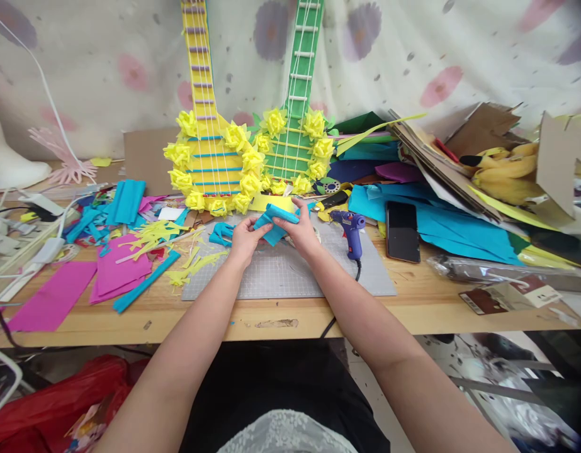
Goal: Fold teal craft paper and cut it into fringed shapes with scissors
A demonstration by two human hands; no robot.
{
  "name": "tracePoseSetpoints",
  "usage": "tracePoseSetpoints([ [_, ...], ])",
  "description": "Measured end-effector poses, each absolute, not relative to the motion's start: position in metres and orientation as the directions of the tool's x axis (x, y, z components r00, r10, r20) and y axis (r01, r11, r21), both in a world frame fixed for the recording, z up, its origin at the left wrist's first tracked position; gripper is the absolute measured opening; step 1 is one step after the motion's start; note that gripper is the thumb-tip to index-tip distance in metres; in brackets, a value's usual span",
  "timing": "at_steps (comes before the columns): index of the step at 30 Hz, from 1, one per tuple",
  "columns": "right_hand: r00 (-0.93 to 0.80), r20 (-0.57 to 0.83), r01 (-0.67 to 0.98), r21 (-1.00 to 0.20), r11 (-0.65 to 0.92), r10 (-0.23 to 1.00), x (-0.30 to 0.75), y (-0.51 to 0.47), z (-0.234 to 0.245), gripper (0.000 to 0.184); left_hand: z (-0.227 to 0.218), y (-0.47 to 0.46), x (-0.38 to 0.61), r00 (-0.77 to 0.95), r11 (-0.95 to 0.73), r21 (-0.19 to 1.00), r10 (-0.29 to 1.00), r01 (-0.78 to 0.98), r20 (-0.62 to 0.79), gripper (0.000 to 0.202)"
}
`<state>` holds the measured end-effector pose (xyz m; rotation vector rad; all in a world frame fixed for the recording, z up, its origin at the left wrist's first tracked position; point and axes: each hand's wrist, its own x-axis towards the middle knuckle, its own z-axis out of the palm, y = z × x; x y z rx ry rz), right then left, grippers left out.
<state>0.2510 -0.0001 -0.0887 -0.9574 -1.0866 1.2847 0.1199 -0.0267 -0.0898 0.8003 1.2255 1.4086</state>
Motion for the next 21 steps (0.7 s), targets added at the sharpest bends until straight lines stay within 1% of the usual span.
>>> tracePoseSetpoints([
  [2, 0.024, 0.09, -0.22, -0.971, 0.093, 0.996, 0.25, 0.001, -0.09, 0.077, -0.091, -0.026, 0.121, -0.232, 0.081, 0.96, 0.962, -0.268, -0.145, 0.042],
  [5, 0.138, 0.094, -0.181, -0.976, 0.119, 0.986, 0.253, 0.005, -0.091, 0.062, -0.092, -0.026, 0.122, -0.242, 0.082, 0.962, 0.959, -0.259, -0.146, 0.042],
  [8, 0.186, 0.059, -0.175, -0.98, 0.092, 0.981, 0.255, 0.008, -0.091, 0.052, -0.09, -0.026, 0.122, -0.233, 0.079, 0.956, 0.961, -0.284, -0.148, 0.044],
  [13, 0.206, 0.013, -0.221, -0.973, 0.06, 0.978, 0.256, 0.008, -0.09, 0.043, -0.085, -0.027, 0.119, -0.101, 0.104, 0.926, 0.984, -0.363, -0.15, 0.045],
  [15, 0.215, 0.004, -0.226, -0.973, 0.054, 0.977, 0.256, 0.009, -0.091, 0.042, -0.084, -0.028, 0.118, -0.079, 0.125, 0.92, 0.983, -0.372, -0.165, 0.044],
  [21, 0.226, 0.009, -0.236, -0.97, 0.064, 0.974, 0.257, 0.011, -0.093, 0.046, -0.084, -0.028, 0.117, -0.114, 0.117, 0.923, 0.979, -0.368, -0.169, 0.044],
])
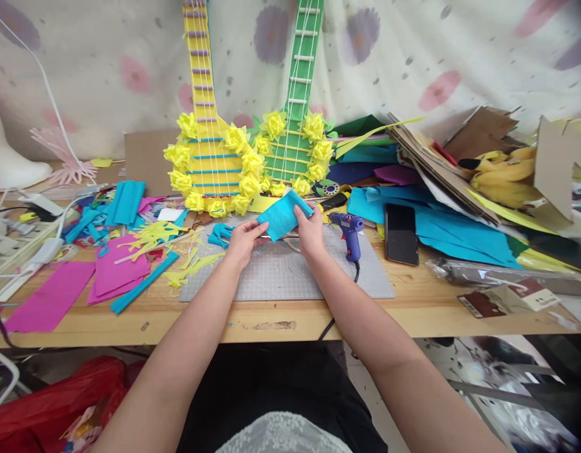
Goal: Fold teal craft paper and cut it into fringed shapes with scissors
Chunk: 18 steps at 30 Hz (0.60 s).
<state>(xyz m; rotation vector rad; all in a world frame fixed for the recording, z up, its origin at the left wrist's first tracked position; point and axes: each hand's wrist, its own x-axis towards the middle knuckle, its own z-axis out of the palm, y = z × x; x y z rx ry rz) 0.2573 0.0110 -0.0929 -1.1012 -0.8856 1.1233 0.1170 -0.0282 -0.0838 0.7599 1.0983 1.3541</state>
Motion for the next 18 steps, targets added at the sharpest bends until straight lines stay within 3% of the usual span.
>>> tracePoseSetpoints([
  [10, 0.312, 0.008, -0.242, -0.966, 0.088, 0.95, 0.258, 0.0119, -0.0955, 0.044, -0.0882, -0.026, 0.116, -0.123, 0.083, 0.941, 0.984, -0.328, -0.129, 0.039],
  [18, 0.353, 0.008, -0.383, -0.911, 0.152, 0.936, 0.2665, 0.0171, -0.09, 0.034, -0.0888, -0.0254, 0.1148, -0.143, 0.084, 0.947, 0.981, -0.31, -0.134, 0.039],
])
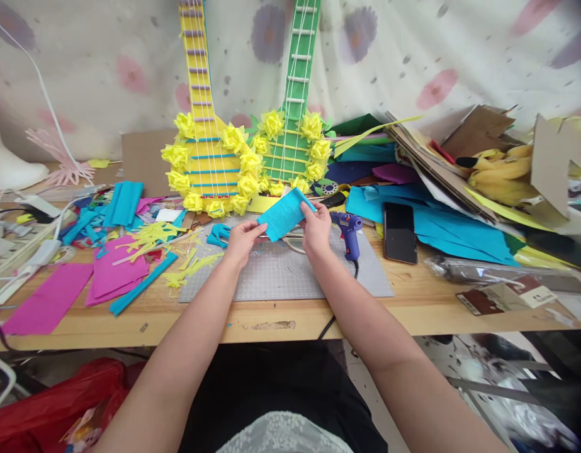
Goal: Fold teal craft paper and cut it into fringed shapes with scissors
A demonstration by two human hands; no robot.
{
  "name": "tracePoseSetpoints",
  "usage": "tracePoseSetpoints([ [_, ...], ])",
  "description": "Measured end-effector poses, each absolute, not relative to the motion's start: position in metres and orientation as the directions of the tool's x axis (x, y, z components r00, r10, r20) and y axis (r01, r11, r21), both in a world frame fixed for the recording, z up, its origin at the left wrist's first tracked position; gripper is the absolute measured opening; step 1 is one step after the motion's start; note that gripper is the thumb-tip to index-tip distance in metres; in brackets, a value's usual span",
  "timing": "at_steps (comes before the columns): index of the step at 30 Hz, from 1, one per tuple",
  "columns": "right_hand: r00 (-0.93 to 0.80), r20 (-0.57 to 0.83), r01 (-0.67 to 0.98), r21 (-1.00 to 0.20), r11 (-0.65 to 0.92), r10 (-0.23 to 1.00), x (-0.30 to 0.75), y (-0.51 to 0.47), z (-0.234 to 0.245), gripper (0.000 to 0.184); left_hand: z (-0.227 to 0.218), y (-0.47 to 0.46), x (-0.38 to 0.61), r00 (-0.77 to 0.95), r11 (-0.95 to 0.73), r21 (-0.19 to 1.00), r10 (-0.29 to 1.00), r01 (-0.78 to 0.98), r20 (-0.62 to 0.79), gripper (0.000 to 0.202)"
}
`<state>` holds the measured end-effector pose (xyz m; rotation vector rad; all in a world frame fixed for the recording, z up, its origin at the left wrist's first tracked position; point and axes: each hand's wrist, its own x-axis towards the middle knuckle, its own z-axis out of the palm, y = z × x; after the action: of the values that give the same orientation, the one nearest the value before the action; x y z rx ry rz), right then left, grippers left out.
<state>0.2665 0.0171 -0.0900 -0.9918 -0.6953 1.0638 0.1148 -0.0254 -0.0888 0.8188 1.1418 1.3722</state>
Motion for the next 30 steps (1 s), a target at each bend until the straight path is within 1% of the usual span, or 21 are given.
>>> tracePoseSetpoints([
  [5, 0.317, 0.02, -0.419, -0.894, 0.158, 0.948, 0.273, 0.02, -0.089, 0.032, -0.089, -0.024, 0.112, -0.126, 0.059, 0.942, 0.986, -0.331, -0.106, 0.038],
  [9, 0.325, -0.018, -0.443, -0.886, 0.136, 0.946, 0.271, 0.019, -0.09, 0.03, -0.088, -0.025, 0.112, -0.035, 0.032, 0.914, 0.998, -0.404, -0.051, 0.036],
  [13, 0.323, -0.023, -0.335, -0.938, 0.091, 0.946, 0.268, 0.017, -0.093, 0.03, -0.083, -0.029, 0.117, 0.071, 0.048, 0.872, 0.997, -0.487, -0.015, 0.03],
  [15, 0.298, -0.012, -0.278, -0.958, 0.075, 0.955, 0.266, 0.016, -0.094, 0.029, -0.083, -0.03, 0.119, 0.066, 0.054, 0.865, 0.998, -0.499, -0.024, 0.027],
  [18, 0.27, 0.014, -0.259, -0.962, 0.087, 0.963, 0.265, 0.015, -0.094, 0.027, -0.084, -0.028, 0.12, 0.014, 0.038, 0.858, 0.999, -0.512, -0.036, 0.024],
  [20, 0.261, 0.014, -0.292, -0.952, 0.093, 0.965, 0.264, 0.015, -0.092, 0.025, -0.085, -0.026, 0.119, -0.023, 0.019, 0.85, 0.999, -0.526, -0.037, 0.022],
  [22, 0.234, -0.03, -0.386, -0.92, 0.065, 0.972, 0.265, 0.015, -0.089, 0.021, -0.085, -0.026, 0.118, -0.041, 0.013, 0.842, 0.998, -0.539, -0.042, 0.021],
  [24, 0.173, -0.105, -0.51, -0.86, -0.002, 0.979, 0.265, 0.016, -0.085, 0.015, -0.082, -0.027, 0.117, -0.028, 0.023, 0.836, 0.999, -0.548, -0.046, 0.022],
  [26, 0.093, -0.169, -0.593, -0.801, -0.082, 0.981, 0.265, 0.017, -0.082, 0.01, -0.078, -0.029, 0.116, -0.009, 0.037, 0.84, 0.999, -0.541, -0.049, 0.023],
  [30, -0.067, -0.232, -0.631, -0.744, -0.221, 0.971, 0.265, 0.016, -0.079, 0.006, -0.074, -0.033, 0.116, 0.028, 0.053, 0.869, 0.999, -0.491, -0.045, 0.026],
])
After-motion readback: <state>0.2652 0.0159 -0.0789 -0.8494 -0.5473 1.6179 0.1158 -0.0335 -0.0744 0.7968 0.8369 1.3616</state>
